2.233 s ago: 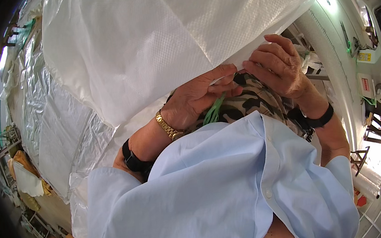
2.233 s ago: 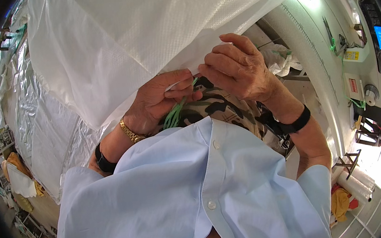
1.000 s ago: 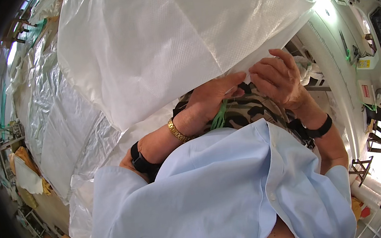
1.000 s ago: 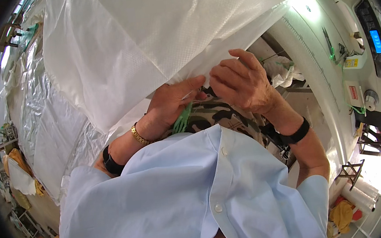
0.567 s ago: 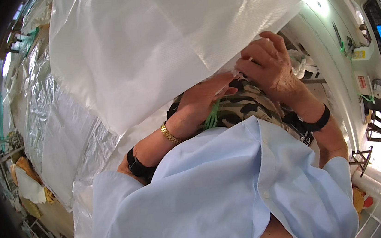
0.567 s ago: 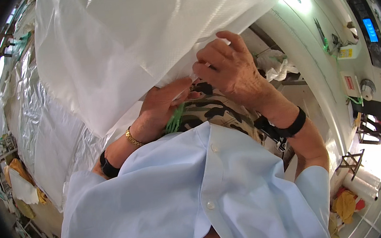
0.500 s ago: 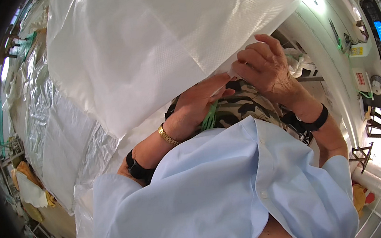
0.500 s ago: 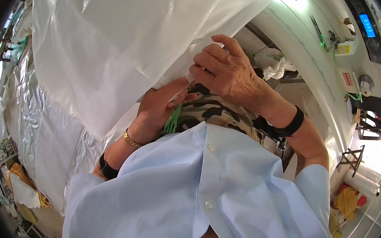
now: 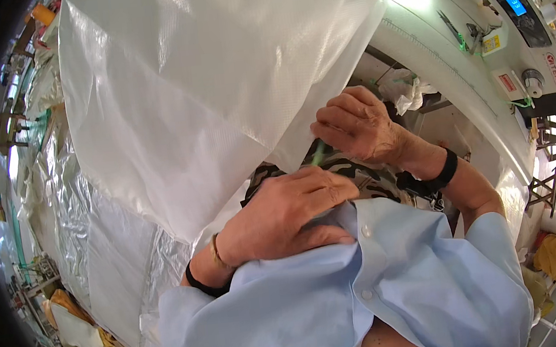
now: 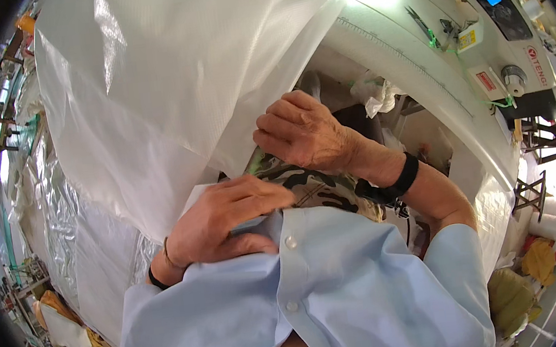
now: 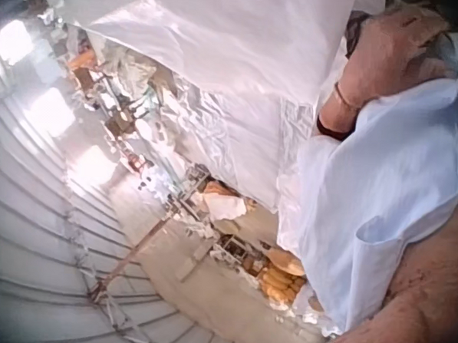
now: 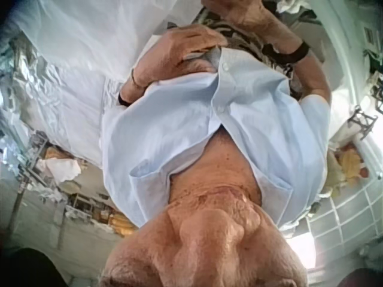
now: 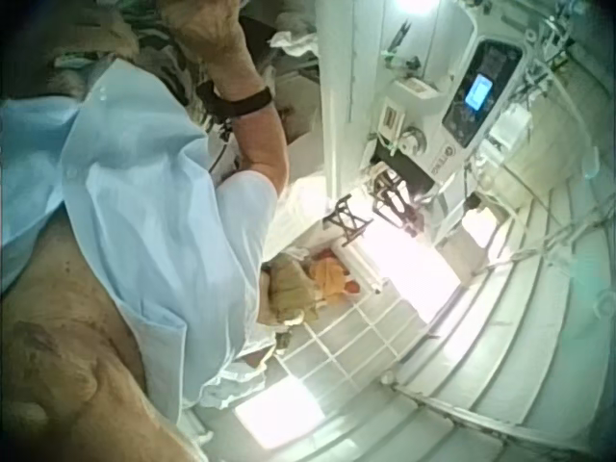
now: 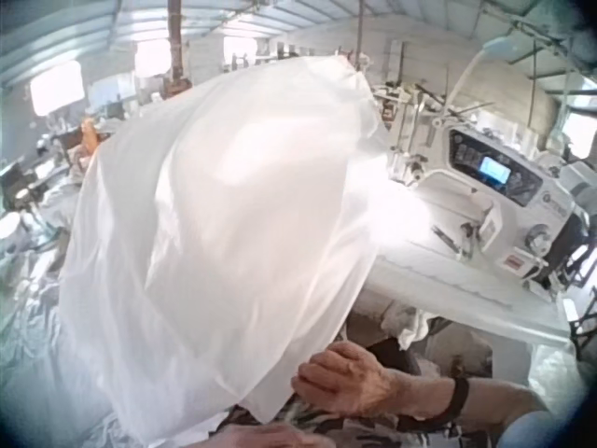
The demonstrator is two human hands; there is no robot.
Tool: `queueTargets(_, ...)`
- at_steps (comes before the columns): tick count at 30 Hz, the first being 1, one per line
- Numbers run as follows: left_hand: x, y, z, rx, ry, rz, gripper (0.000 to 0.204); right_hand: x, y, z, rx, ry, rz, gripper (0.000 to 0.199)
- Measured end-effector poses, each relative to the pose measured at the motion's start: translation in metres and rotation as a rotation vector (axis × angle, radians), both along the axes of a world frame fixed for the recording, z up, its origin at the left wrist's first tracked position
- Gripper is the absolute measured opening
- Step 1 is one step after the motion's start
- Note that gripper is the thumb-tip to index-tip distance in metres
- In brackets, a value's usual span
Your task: Sew together large white plastic sheets using an industrial sewing machine.
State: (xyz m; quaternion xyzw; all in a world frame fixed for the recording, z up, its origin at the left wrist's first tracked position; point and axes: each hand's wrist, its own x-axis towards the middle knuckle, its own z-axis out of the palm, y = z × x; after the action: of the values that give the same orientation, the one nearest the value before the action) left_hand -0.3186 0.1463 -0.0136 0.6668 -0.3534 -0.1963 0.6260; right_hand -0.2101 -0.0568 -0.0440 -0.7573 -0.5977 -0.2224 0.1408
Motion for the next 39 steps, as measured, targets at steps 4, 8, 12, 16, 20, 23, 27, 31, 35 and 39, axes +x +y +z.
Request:
queueTargets(4,0.002,-0.006,0.009,0.463,-0.771,0.653,0.044,-0.001,0.001,0.000,0.112,0.017,0.068,0.026)
queueTargets(8,0.025,-0.011,-0.028,0.614,-0.859,0.769,0.039,0.002,0.005,-0.003,0.179,0.040,0.082,0.026)
queueTargets(12,0.029,-0.019,-0.028,0.609,-0.829,0.843,0.037,-0.001,0.002,0.004,0.180,0.067,0.114,0.027)
queueTargets(16,0.035,-0.022,-0.030,0.661,-0.842,0.880,0.029,0.001,0.001,0.002,0.189,0.078,0.100,0.026)
queueTargets(20,0.041,-0.012,-0.035,0.658,-0.919,0.815,0.016,0.006,-0.004,0.002,0.150,0.147,0.120,0.025)
queueTargets(23,0.043,-0.006,-0.026,0.744,-1.025,0.711,0.013,0.017,-0.010,0.028,0.126,0.380,0.040,0.020)
queueTargets(27,0.049,-0.004,-0.007,0.750,-1.170,0.506,0.012,0.037,-0.021,0.041,0.057,0.275,-0.165,0.016)
queueTargets(31,0.062,-0.008,0.005,0.712,-1.274,0.246,0.015,0.051,-0.025,0.052,-0.162,0.415,-0.088,0.012)
queueTargets(35,0.076,-0.014,0.017,0.697,-1.265,0.027,0.018,0.059,-0.022,0.045,-0.183,0.393,0.028,0.013)
queueTargets(39,0.082,-0.016,0.021,0.691,-1.237,-0.016,0.018,0.059,-0.022,0.047,-0.179,0.375,0.041,0.013)
